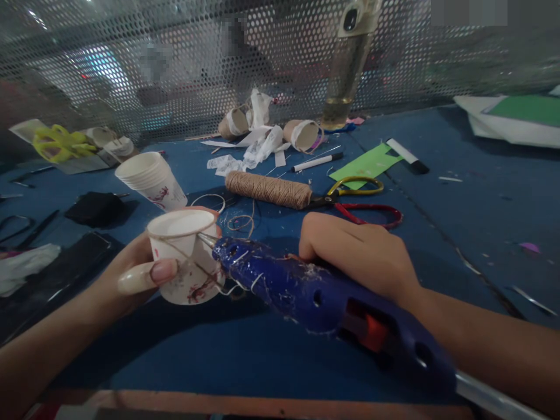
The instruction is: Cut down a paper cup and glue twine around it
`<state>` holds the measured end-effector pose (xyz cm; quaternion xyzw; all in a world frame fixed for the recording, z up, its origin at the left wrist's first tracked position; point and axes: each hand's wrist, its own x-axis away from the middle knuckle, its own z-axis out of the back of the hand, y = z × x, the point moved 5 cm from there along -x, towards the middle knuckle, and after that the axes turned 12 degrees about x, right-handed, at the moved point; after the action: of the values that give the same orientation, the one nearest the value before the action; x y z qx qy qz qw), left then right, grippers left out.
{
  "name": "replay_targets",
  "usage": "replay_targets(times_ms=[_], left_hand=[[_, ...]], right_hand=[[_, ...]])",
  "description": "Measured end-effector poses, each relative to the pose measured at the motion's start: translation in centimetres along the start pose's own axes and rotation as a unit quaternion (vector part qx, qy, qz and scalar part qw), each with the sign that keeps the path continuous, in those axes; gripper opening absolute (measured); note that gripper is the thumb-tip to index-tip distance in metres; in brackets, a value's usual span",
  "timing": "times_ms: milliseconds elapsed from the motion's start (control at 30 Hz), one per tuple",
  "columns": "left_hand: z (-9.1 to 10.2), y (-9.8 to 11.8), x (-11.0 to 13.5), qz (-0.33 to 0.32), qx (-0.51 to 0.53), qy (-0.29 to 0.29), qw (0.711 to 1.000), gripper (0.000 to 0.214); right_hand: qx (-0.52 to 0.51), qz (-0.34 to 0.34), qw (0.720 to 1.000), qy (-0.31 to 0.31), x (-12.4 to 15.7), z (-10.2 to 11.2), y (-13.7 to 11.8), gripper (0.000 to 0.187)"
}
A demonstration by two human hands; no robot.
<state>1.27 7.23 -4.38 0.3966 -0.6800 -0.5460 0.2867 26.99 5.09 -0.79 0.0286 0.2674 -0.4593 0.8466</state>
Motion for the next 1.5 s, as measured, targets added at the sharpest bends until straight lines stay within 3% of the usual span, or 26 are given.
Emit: replay_targets(times_ms=[200, 367, 800, 967, 1167, 1367, 1500], left_hand=[[-0.01, 0.07, -0.12, -0.015, -0.010, 0.008, 1.000, 0.048], [-0.25, 0.22, -0.28, -0.021, -0.002, -0.005, 1.000, 0.048], [0.35, -0.04, -0.01, -0.015, 0.018, -0.007, 1.000, 0.055], [-0.16, 0.07, -0.14, -0.010, 0.013, -0.021, 1.000, 0.046], [0.26, -0.02, 0.00, 0.005, -0.019, 0.005, 1.000, 0.056], [0.31, 0.05, 0.08, 0.006, -0.017, -0.008, 1.000, 0.053], [0.27, 0.24, 0.05, -0.004, -0.006, -0.017, 1.000, 0.053]], right_hand=[[-0.025, 0.066, 0.997, -0.013, -0.01, -0.03, 0.25, 0.014], [0.022, -0.024, 0.999, 0.008, 0.35, -0.10, -0.04, 0.016], [0.027, -0.029, 0.999, -0.004, 0.22, 0.09, -0.21, 0.020], [0.014, -0.018, 1.000, 0.007, 0.29, -0.18, -0.19, 0.018], [-0.031, -0.014, 0.999, 0.032, 0.34, -0.33, -0.50, 0.025], [-0.012, -0.014, 1.000, -0.005, 0.25, -0.08, -0.30, 0.017], [-0.030, -0.002, 1.000, 0.007, 0.16, 0.11, -0.18, 0.018]])
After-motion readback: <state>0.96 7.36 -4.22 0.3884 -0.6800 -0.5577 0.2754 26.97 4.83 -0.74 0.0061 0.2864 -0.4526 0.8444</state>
